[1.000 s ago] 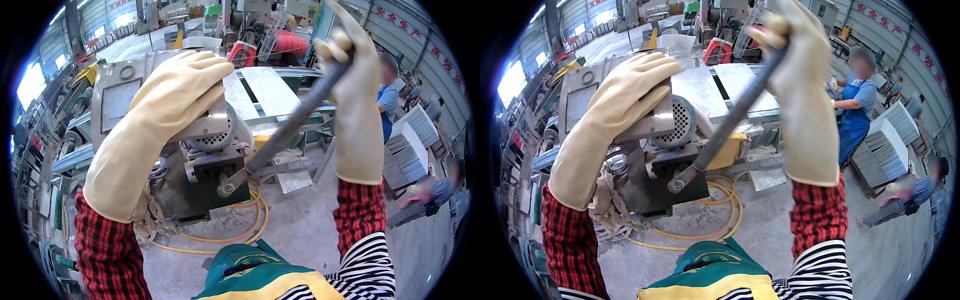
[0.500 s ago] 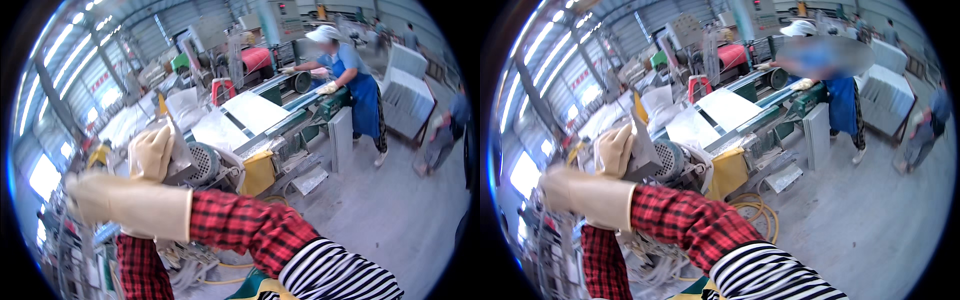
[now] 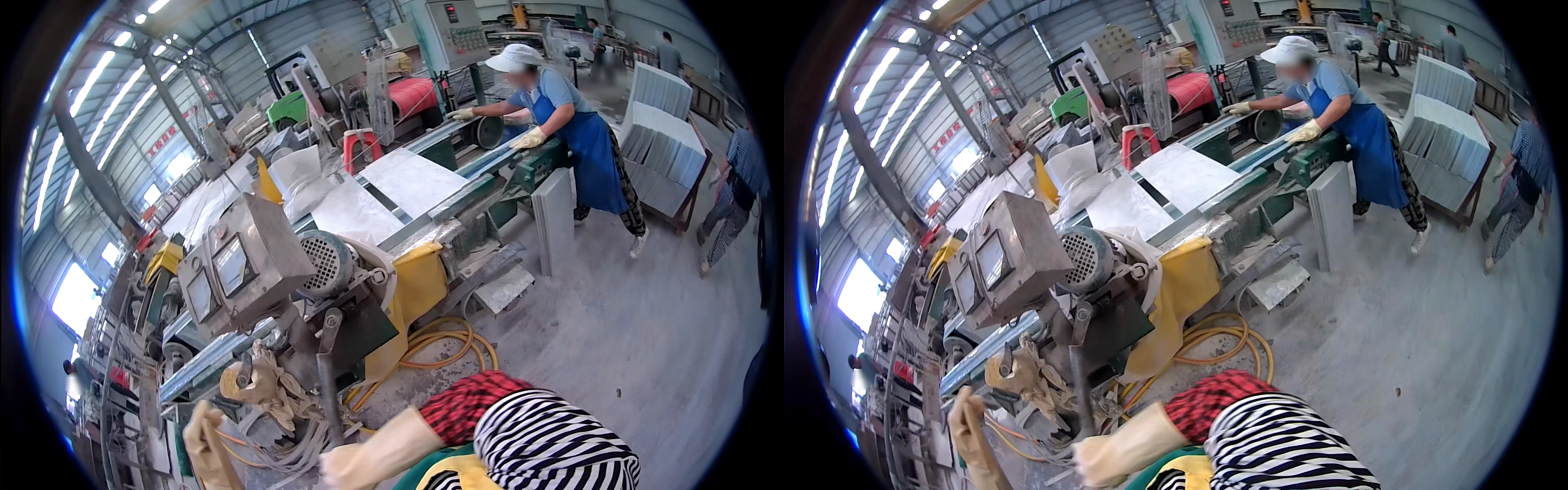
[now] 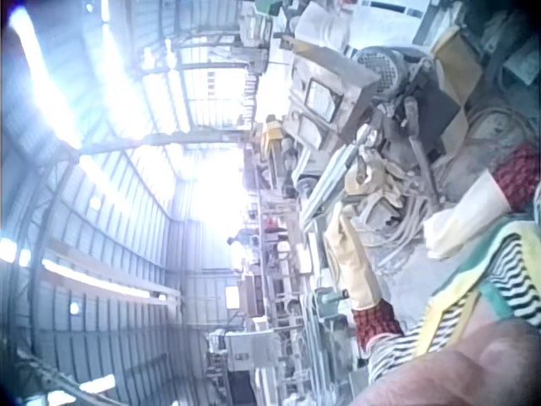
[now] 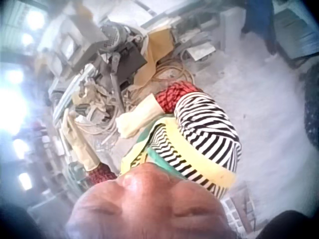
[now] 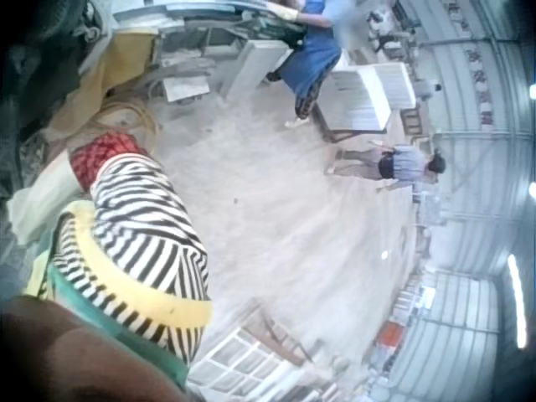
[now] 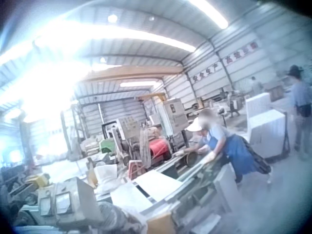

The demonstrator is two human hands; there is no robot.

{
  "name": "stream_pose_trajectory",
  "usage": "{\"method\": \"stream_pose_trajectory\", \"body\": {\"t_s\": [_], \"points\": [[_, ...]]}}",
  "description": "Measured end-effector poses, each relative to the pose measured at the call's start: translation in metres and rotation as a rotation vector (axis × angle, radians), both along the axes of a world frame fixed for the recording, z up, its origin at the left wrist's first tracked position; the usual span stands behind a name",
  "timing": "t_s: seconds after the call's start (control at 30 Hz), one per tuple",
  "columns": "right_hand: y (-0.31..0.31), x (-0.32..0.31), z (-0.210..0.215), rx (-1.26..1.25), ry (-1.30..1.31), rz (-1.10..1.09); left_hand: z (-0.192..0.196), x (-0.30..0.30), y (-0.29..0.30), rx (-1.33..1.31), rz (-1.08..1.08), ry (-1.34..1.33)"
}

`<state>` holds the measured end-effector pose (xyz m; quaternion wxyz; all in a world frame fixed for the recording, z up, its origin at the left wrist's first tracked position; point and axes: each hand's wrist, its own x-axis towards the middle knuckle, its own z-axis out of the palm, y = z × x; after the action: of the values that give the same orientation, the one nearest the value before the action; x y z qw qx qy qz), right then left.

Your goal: The person feeds large white sheets into a processing machine and stacks the output. They then use a metal rod to adjust a lever on the machine while other workers handle the sheets nearby.

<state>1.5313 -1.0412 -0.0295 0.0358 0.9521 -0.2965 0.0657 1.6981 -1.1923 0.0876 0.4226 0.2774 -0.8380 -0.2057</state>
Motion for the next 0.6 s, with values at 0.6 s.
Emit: {"method": "stream_pose_trajectory", "body": {"t_s": [0.6], "points": [[0.244,-0.252,0.023,-0.387,-1.101,-0.855,-0.074,-0.317,0.193,2.047,-0.679,1.264]]}}
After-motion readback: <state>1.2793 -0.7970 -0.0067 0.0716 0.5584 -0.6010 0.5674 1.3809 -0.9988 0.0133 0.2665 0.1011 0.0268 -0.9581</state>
